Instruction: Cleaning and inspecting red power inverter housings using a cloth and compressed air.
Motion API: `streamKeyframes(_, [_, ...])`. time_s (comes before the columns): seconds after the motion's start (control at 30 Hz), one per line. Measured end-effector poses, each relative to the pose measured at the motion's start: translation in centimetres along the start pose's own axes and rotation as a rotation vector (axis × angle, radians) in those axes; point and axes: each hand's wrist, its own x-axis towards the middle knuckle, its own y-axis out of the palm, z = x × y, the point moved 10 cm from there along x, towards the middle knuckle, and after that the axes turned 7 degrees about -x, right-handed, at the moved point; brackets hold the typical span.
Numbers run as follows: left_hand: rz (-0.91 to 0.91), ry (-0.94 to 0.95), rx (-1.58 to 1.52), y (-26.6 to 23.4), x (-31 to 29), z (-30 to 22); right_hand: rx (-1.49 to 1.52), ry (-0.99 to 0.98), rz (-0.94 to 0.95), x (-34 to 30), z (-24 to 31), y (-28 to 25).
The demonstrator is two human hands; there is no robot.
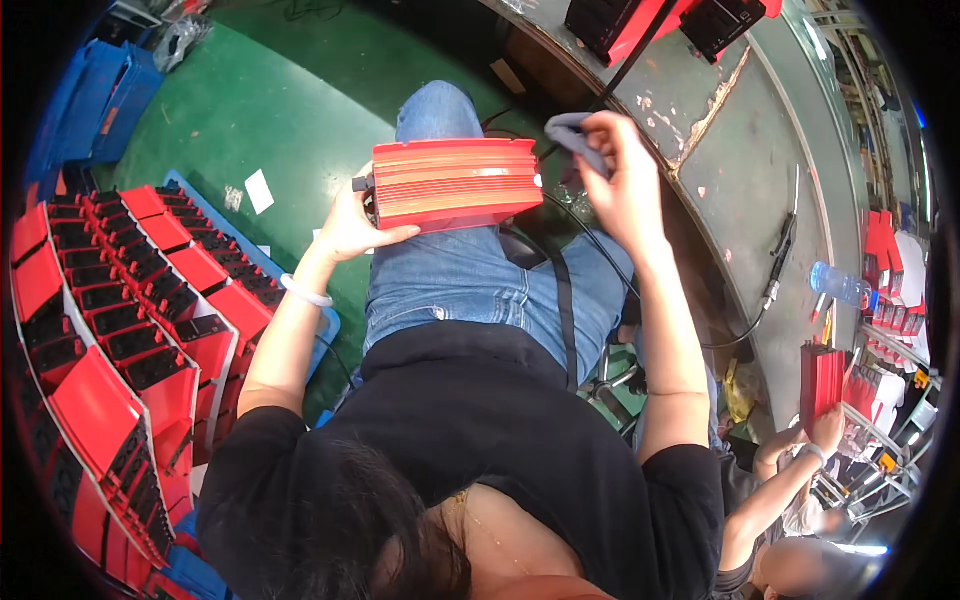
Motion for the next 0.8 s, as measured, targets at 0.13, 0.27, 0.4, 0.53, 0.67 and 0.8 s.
streamKeyframes(0.13, [0.012, -0.007, -0.017, 0.2, 0.4, 0.1, -0.031, -0.249, 0.053, -0.2, 0.8, 2.9])
streamKeyframes(0.27, [-0.009, -0.018, -0.043, -0.3, 0.6, 1.1, -0.257, -0.372, 0.089, -0.3, 1.8, 4.8])
streamKeyframes(0.4, [0.002, -0.068, -0.041, -0.6, 0.8, 1.6, -0.592, -0.194, 0.198, -0.3, -3.3, 5.7])
streamKeyframes(0.53, [-0.037, -0.084, -0.108, -1.0, 0.0, 2.4, -0.266, -0.024, 0.196, -2.1, -4.8, 3.9])
streamKeyframes(0.67, [-0.018, 0.057, 0.084, -0.1, -0.3, 0.0, -0.139, -0.068, -0.103, -1.4, -1.2, 0.0])
streamKeyframes(0.8, [-0.068, 0.104, 0.060, 0.3, -0.5, -0.6, -0.119, -0.079, -0.078, -1.4, 0.3, 0.4])
